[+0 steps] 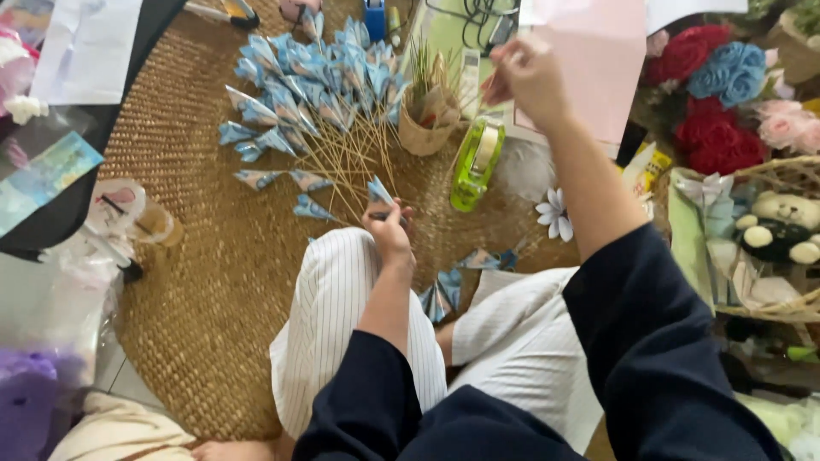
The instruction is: Folding banknotes into cone shapes and attaching them to wooden skewers to create a money bouquet.
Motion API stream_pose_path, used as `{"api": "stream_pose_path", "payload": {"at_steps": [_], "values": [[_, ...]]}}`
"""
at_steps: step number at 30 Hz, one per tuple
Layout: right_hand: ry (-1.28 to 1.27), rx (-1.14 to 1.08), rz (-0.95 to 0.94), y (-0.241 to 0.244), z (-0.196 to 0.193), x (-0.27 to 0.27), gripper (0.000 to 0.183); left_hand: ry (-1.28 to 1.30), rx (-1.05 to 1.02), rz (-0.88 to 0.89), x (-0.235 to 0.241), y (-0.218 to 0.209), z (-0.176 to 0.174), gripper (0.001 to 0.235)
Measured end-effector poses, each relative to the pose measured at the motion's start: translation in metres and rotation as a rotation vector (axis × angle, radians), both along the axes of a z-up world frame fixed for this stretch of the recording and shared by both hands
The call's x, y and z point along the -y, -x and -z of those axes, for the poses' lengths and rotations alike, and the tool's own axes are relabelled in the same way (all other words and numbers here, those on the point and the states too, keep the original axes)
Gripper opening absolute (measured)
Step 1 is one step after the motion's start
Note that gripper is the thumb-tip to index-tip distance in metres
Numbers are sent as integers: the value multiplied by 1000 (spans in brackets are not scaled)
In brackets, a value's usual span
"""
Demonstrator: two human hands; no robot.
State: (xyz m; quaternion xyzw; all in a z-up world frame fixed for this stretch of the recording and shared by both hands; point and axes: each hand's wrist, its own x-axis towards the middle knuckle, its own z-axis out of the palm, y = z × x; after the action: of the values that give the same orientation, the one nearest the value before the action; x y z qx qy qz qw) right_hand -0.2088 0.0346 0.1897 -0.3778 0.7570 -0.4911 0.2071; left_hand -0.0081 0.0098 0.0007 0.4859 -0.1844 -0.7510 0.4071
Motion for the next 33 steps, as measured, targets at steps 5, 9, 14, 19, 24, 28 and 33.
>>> {"api": "stream_pose_path", "payload": {"at_steps": [5,9,14,19,24,28,33], "values": [[15,224,-48,-15,80,-28,20,94,-23,26,0,-6,7,25],[118,279,-73,-16,115,-44,22,502,-81,386,-9,1,10,31],[240,386,-54,-31,109,-60,23,452,-134,610,-20,12,14,23],[316,408,-18,-38,97,-69,23,408,-108,664,-25,16,17,32],[318,268,-4,-37,75,-78,27,602,52,571,-23,7,1,31],[329,293,-6,-33,74,-89,29,653,216,505,-28,8,1,35],[388,258,35,-61,75,-103,22,724,342,378,-31,11,-2,36]]}}
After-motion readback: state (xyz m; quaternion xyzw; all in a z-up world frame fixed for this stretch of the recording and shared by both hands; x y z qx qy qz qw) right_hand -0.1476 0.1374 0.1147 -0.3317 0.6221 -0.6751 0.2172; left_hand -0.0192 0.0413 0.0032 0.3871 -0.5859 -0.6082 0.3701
